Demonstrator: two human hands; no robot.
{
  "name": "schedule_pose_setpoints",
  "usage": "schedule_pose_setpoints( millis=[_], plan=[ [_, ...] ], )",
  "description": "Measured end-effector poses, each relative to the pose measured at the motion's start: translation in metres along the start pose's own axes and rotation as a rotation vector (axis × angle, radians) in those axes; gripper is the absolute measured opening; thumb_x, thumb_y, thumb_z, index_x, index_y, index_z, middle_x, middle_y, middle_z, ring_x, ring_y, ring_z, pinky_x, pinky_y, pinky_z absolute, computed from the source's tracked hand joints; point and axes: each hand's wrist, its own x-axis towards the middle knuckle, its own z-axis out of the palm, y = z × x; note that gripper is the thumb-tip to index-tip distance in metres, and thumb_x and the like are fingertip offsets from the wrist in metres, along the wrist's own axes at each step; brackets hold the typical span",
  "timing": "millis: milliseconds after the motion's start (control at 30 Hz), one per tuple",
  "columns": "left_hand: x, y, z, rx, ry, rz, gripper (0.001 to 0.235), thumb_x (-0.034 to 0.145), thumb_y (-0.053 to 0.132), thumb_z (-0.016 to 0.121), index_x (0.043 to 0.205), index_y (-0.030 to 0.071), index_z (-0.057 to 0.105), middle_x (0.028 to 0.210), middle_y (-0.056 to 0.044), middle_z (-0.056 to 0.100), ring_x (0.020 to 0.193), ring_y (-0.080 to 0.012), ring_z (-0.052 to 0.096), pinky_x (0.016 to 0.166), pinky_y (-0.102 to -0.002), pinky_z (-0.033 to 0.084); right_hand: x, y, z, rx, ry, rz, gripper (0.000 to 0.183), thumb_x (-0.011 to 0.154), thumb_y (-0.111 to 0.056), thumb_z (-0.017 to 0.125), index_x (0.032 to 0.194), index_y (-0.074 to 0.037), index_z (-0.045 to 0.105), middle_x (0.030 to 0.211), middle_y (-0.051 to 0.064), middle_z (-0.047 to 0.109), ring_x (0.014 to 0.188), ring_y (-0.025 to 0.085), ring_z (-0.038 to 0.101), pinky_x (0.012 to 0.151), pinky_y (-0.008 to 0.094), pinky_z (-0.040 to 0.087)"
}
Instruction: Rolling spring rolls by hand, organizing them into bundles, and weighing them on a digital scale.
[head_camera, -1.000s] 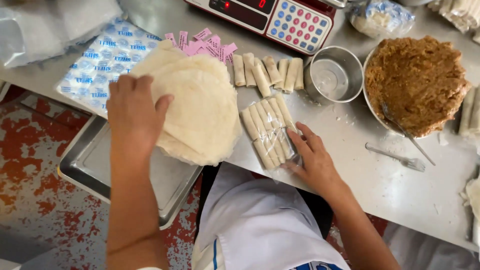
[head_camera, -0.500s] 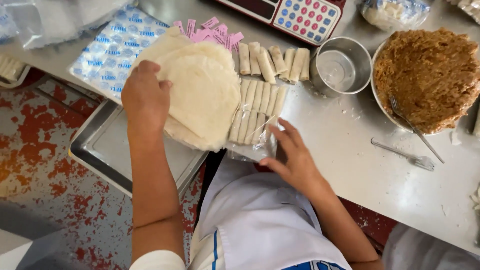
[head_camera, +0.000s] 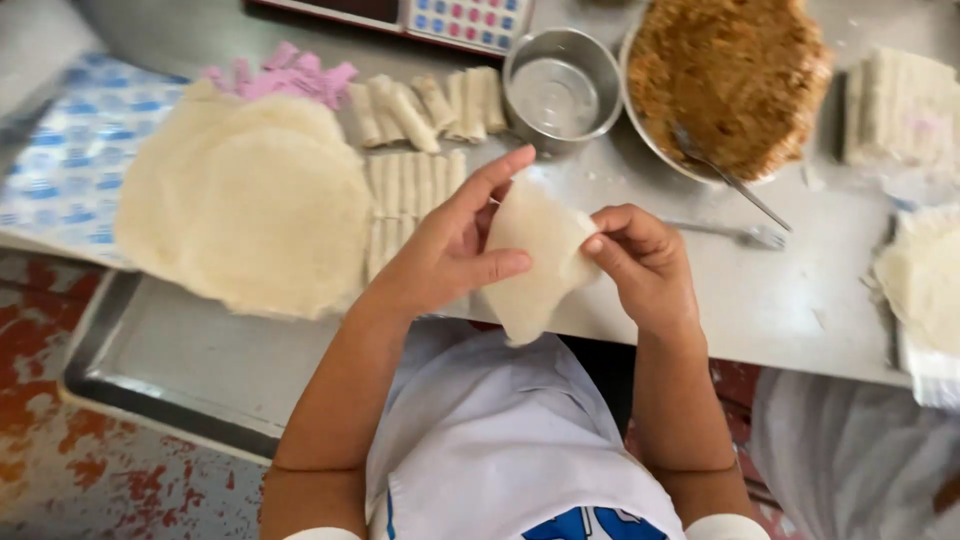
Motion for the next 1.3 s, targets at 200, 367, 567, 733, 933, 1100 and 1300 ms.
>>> schedule_pose_setpoints(
  millis=[200, 367, 567, 733, 933, 1100, 1300],
  plan=[
    [0.022, -0.05, 0.026, -0.231, -0.151, -0.159, 0.06, 0.079, 0.004, 0.088, 0.132, 0.003, 0.06, 0.106, -0.001, 0.069, 0.093, -0.0091, 0.063, 0.088, -0.028, 0.056, -0.023, -0.003, -0.034, -0.111, 0.087, 0.135, 0.009, 0.101, -0.008, 0.066, 0.107, -0.002, 0.067, 0.073, 0.006, 0.062, 0.064, 0.012, 0.057, 0.068, 0.027, 0.051],
    [0.031, -0.049, 0.009, 0.279, -0.243, -0.061, 0.035, 0.079, 0.023, 0.091, 0.092, -0.001, 0.07, 0.087, -0.007, 0.058, 0.079, -0.0175, 0.05, 0.076, -0.034, 0.047, -0.031, -0.022, -0.041, -0.236, 0.207, 0.125, 0.006, 0.102, -0.005, 0.067, 0.106, 0.0, 0.069, 0.075, 0.006, 0.06, 0.071, 0.011, 0.054, 0.071, 0.025, 0.048],
    [0.03, -0.022, 0.003, 0.099, -0.198, -0.292, 0.039, 0.086, 0.011, 0.082, 0.118, 0.01, 0.059, 0.088, 0.003, 0.065, 0.075, -0.006, 0.061, 0.075, -0.024, 0.056, -0.055, -0.013, -0.055, -0.311, 0.393, 0.23, 0.006, 0.104, -0.008, 0.068, 0.109, -0.005, 0.068, 0.078, 0.002, 0.061, 0.073, 0.009, 0.055, 0.07, 0.024, 0.05],
    [0.064, -0.046, 0.017, 0.676, 0.107, 0.128, 0.036, 0.097, 0.012, 0.071, 0.13, 0.013, 0.06, 0.095, -0.008, 0.073, 0.083, -0.0235, 0.072, 0.075, -0.036, 0.055, -0.074, 0.01, -0.037, -0.58, 0.42, 0.415, 0.026, 0.101, -0.018, 0.067, 0.124, -0.009, 0.061, 0.105, 0.019, 0.074, 0.089, 0.037, 0.074, 0.079, 0.047, 0.059],
    [0.003, -0.155, 0.055, 1.289, 0.168, 0.498, 0.018, 0.095, 0.009, 0.069, 0.112, 0.009, 0.072, 0.096, -0.013, 0.066, 0.089, -0.0305, 0.066, 0.082, -0.043, 0.052, -0.094, 0.02, -0.025, -1.165, 0.258, 0.05, 0.026, 0.099, -0.011, 0.065, 0.123, -0.002, 0.071, 0.132, 0.02, 0.064, 0.12, 0.038, 0.065, 0.101, 0.05, 0.052],
    [-0.061, -0.118, 0.077, 1.404, -0.099, 0.456, 0.059, 0.089, 0.034, 0.073, 0.141, 0.011, 0.058, 0.142, -0.018, 0.057, 0.132, -0.0339, 0.054, 0.113, -0.054, 0.037, -0.078, 0.035, -0.023, -1.254, -0.034, -0.105, 0.037, 0.106, -0.031, 0.053, 0.131, -0.01, 0.069, 0.137, 0.013, 0.066, 0.128, 0.031, 0.063, 0.109, 0.055, 0.044],
    [-0.073, -0.124, 0.042, 1.391, -0.027, 0.522, 0.025, 0.102, 0.021, 0.057, 0.124, 0.013, 0.067, 0.136, -0.01, 0.064, 0.129, -0.028, 0.06, 0.112, -0.048, 0.043, -0.065, 0.022, -0.025, -1.149, -0.145, -0.178, 0.058, 0.095, -0.049, 0.062, 0.135, -0.007, 0.065, 0.134, 0.019, 0.065, 0.126, 0.037, 0.062, 0.108, 0.058, 0.045]
  ],
)
